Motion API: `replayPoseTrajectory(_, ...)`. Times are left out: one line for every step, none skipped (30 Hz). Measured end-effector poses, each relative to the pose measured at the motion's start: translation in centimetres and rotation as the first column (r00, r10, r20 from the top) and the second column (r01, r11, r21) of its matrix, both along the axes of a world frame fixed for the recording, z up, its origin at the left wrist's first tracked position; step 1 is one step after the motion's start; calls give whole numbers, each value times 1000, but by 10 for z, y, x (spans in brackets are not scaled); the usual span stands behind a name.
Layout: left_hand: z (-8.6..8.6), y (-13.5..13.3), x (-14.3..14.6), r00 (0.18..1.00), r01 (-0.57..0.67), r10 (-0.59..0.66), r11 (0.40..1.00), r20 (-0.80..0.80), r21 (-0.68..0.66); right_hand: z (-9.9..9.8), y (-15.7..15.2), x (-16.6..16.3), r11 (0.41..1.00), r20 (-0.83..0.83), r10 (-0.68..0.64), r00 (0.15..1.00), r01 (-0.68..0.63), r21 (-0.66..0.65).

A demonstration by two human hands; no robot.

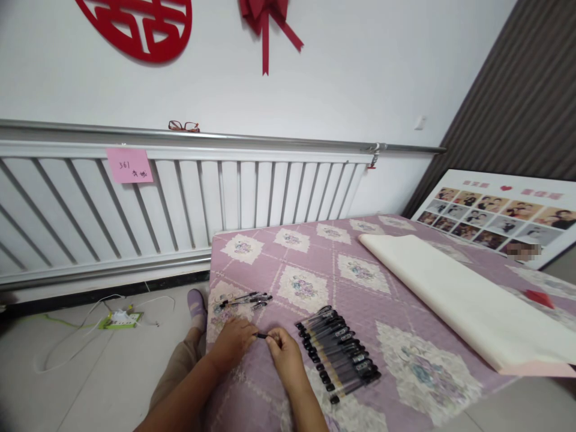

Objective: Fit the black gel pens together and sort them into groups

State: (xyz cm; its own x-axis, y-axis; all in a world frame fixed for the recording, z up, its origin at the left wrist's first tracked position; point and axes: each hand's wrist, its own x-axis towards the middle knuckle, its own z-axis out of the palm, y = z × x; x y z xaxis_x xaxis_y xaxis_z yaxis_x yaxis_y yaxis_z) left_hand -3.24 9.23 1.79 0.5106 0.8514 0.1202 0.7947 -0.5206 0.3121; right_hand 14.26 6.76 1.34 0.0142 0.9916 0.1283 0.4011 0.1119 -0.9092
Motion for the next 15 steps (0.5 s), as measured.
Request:
replayPoseTrajectory(1, 0, 0, 1000, -1, 1, 1000, 1, -1, -1, 0, 0, 1000, -7, 4, 1000, -4, -6)
replayPoseTrajectory(2, 0, 0, 1000, -1, 1, 1000, 2, -2, -1, 0, 0, 1000, -10, 10, 1000, -10, -13)
replayPoseTrajectory(3, -1, 0, 1000, -1, 1, 1000, 4, -2, -1, 0, 1, 1000, -11, 13, 1000, -14, -18)
replayPoseTrajectory(3, -1, 0, 1000, -1, 1, 1000, 5, -2, -1, 0, 1, 1000, -8, 16, 1000, -16, -22)
replayPoseTrajectory(4, -1, 0, 1000, 0, 0, 1000, 9, -1, -1, -1, 1, 1000, 0, 18, 1000, -18, -22)
replayPoseTrajectory(4, -2, 0, 1000, 1, -1, 1000, 13, 1, 0, -1, 1, 1000, 9, 17, 1000, -17, -16)
replayPoseTrajectory(5, -2, -1, 1000, 2, -2, 1000, 19, 3, 0, -1, 1, 1000, 19, 15, 1000, -15, -5)
replayPoseTrajectory(5, -2, -1, 1000, 2, -3, 1000, 26, 5, 1, -2, 0, 1000, 32, 14, 999, -14, 9)
replayPoseTrajectory(5, -2, -1, 999, 2, -3, 1000, 32, 7, 2, -2, -1, 1000, 50, 9, 999, -10, 23)
replayPoseTrajectory(5, -2, -1, 999, 2, -3, 1000, 38, 8, 2, -3, -1, 999, 71, 3, 997, -5, 37)
replayPoseTrajectory(5, -2, -1, 999, 2, -3, 1000, 44, 8, 2, -3, -2, 999, 92, -6, 996, 2, 48)
replayPoseTrajectory(5, -2, -1, 999, 1, -1, 1000, 50, 9, 3, -3, -3, 998, 114, -16, 993, 10, 56)
replayPoseTrajectory(5, -2, -1, 998, 0, 0, 1000, 56, 10, 3, -3, -3, 998, 133, -25, 991, 17, 61)
replayPoseTrajectory(5, -2, -1, 998, -2, 2, 1000, 61, 10, 3, -4, -4, 998, 143, -29, 989, 20, 63)
replayPoseTrajectory(5, -2, -1, 998, -5, 4, 1000, 62, 11, 3, -3, -4, 998, 142, -27, 989, 18, 62)
